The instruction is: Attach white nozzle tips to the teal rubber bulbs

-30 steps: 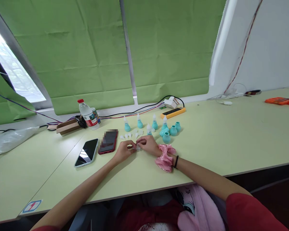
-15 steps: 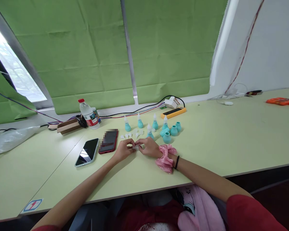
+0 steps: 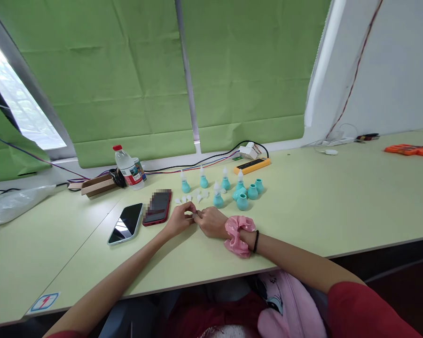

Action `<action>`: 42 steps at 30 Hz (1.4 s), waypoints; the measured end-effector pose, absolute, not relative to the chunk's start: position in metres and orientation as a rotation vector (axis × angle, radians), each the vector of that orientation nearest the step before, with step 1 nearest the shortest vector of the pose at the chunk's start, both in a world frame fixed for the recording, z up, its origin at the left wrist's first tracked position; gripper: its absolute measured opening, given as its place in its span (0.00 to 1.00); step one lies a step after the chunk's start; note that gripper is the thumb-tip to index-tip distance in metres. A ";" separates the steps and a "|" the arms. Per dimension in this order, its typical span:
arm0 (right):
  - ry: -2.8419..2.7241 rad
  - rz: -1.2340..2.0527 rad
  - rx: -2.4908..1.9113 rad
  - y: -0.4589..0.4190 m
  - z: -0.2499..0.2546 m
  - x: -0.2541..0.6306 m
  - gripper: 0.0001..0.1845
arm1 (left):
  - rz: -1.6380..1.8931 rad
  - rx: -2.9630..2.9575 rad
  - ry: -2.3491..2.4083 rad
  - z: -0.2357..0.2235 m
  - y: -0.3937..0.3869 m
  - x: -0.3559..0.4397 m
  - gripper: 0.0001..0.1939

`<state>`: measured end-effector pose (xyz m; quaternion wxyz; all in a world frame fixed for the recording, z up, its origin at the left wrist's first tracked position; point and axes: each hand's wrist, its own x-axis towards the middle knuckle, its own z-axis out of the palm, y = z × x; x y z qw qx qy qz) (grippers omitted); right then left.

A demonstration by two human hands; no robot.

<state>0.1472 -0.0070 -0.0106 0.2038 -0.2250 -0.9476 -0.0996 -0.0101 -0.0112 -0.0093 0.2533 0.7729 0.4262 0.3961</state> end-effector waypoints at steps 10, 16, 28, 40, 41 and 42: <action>-2.288 0.047 -0.929 0.001 -0.005 0.155 0.09 | 1.014 2.146 1.184 -0.011 -0.010 -0.010 0.12; -2.025 -0.128 -1.011 0.008 0.019 0.176 0.10 | 0.957 2.263 1.202 -0.010 -0.009 -0.011 0.14; -2.028 -0.389 -1.795 0.025 0.054 0.211 0.21 | 0.933 2.444 1.183 -0.010 -0.008 -0.011 0.13; -2.549 0.055 -1.467 0.032 0.048 0.226 0.08 | 0.887 2.575 1.377 -0.007 -0.011 -0.012 0.11; -2.584 0.135 -1.372 0.031 0.050 0.225 0.07 | 0.889 2.576 1.392 -0.007 -0.011 -0.012 0.10; -2.618 0.225 -1.269 0.028 0.051 0.224 0.07 | 0.895 2.573 1.404 -0.007 -0.011 -0.013 0.10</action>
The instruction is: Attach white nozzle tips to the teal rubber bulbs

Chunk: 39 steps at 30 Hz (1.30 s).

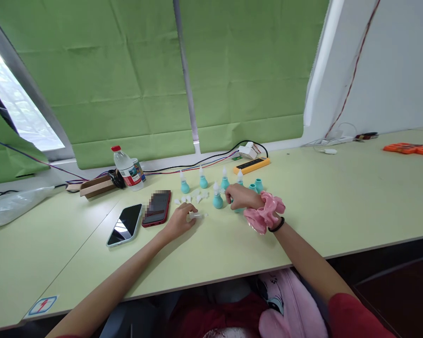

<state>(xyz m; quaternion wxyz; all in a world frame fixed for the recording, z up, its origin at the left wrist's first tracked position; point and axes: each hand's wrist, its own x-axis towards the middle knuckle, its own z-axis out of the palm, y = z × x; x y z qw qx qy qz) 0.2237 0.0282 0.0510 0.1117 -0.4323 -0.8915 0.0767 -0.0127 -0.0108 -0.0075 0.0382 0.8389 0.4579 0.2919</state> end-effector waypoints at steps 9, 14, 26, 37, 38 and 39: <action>-2.377 0.689 -0.646 -0.004 0.032 0.171 0.04 | 1.395 1.962 1.295 -0.002 -0.007 -0.014 0.18; -2.091 0.675 -0.725 -0.009 0.008 0.150 0.11 | 1.429 1.570 1.081 0.001 -0.009 -0.009 0.16; -1.909 0.900 -0.731 -0.006 -0.001 0.146 0.12 | 1.225 1.383 0.795 0.002 -0.020 -0.004 0.20; -1.791 0.812 -0.789 -0.002 -0.006 0.147 0.07 | 1.048 1.739 0.900 -0.006 -0.028 0.009 0.33; -1.779 0.827 -0.786 -0.002 -0.007 0.147 0.07 | 1.045 1.766 0.925 -0.007 -0.027 0.008 0.32; -1.765 0.845 -0.779 -0.001 -0.007 0.148 0.08 | 1.048 1.789 0.948 -0.008 -0.026 0.007 0.30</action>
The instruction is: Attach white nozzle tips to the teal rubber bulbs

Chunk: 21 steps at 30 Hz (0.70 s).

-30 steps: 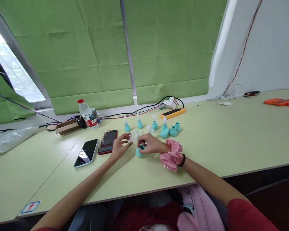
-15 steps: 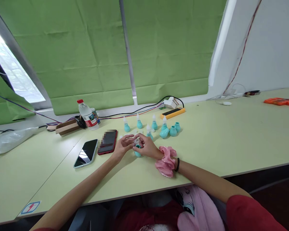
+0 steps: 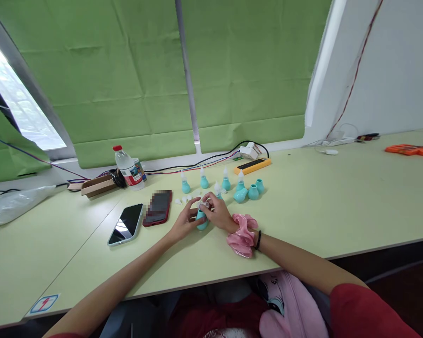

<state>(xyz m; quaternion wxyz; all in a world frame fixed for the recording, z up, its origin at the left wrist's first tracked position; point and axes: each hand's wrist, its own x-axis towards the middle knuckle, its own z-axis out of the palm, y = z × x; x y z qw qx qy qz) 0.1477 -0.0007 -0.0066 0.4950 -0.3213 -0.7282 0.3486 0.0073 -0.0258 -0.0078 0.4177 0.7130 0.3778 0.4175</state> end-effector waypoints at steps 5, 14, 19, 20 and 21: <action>-1.730 0.922 -0.717 0.001 -0.005 0.151 0.10 | 1.188 1.889 1.165 -0.009 -0.018 -0.001 0.22; -1.834 1.285 -0.641 0.011 -0.007 0.156 0.13 | 1.305 1.993 1.345 -0.005 -0.014 -0.013 0.12; -1.905 1.395 -0.635 0.009 -0.006 0.158 0.14 | 1.219 2.109 1.221 0.001 -0.015 -0.018 0.09; -1.927 1.403 -0.630 0.008 -0.006 0.158 0.14 | 1.177 2.103 1.198 0.002 -0.015 -0.019 0.11; -1.950 1.410 -0.624 0.008 -0.005 0.158 0.14 | 1.130 2.083 1.179 0.003 -0.015 -0.020 0.13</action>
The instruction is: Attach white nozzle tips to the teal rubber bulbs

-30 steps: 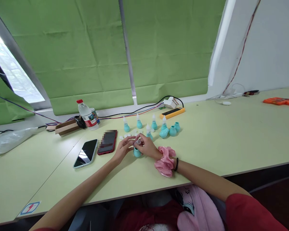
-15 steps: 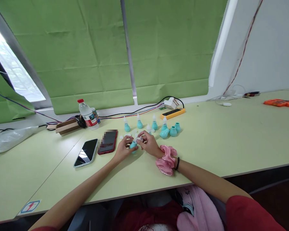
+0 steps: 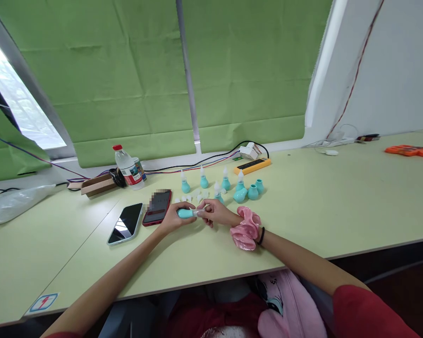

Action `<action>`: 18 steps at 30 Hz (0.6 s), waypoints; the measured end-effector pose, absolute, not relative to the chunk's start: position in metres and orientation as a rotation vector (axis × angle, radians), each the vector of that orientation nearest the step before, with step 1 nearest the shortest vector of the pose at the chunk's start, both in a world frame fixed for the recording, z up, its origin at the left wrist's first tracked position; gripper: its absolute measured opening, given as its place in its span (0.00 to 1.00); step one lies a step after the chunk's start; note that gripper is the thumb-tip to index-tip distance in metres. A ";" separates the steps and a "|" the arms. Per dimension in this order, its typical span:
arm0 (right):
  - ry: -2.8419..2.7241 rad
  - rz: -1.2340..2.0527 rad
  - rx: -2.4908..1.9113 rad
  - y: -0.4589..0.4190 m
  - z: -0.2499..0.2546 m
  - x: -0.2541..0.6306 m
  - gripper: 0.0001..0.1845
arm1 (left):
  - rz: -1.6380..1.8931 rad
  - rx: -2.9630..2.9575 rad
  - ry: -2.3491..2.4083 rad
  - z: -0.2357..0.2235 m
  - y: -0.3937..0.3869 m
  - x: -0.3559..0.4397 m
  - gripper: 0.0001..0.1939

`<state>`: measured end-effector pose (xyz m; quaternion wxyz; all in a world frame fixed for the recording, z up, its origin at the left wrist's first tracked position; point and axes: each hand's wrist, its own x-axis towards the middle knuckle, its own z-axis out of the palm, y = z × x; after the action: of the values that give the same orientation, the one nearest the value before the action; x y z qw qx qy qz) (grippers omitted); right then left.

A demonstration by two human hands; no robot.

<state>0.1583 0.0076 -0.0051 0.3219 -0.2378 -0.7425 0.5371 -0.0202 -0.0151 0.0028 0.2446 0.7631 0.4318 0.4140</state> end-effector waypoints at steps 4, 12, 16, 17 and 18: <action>-1.962 1.414 -0.619 0.005 -0.004 0.157 0.15 | 1.008 1.962 1.155 0.003 -0.013 -0.022 0.22; -1.795 1.523 -0.645 0.007 -0.001 0.155 0.16 | 1.229 2.058 1.226 0.000 -0.018 -0.014 0.15; -1.729 1.657 -0.692 0.007 0.001 0.157 0.17 | 1.244 2.253 1.306 0.001 -0.024 -0.010 0.12; -1.709 1.703 -0.698 0.007 0.001 0.158 0.16 | 1.232 2.308 1.318 0.001 -0.025 -0.010 0.12; -1.686 1.750 -0.699 0.006 0.001 0.158 0.16 | 1.221 2.364 1.326 0.000 -0.025 -0.010 0.12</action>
<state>0.1584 0.0064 0.0014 0.3016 -0.2635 -0.6358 0.6598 -0.0099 -0.0248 -0.0001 0.0844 0.7924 0.4444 0.4093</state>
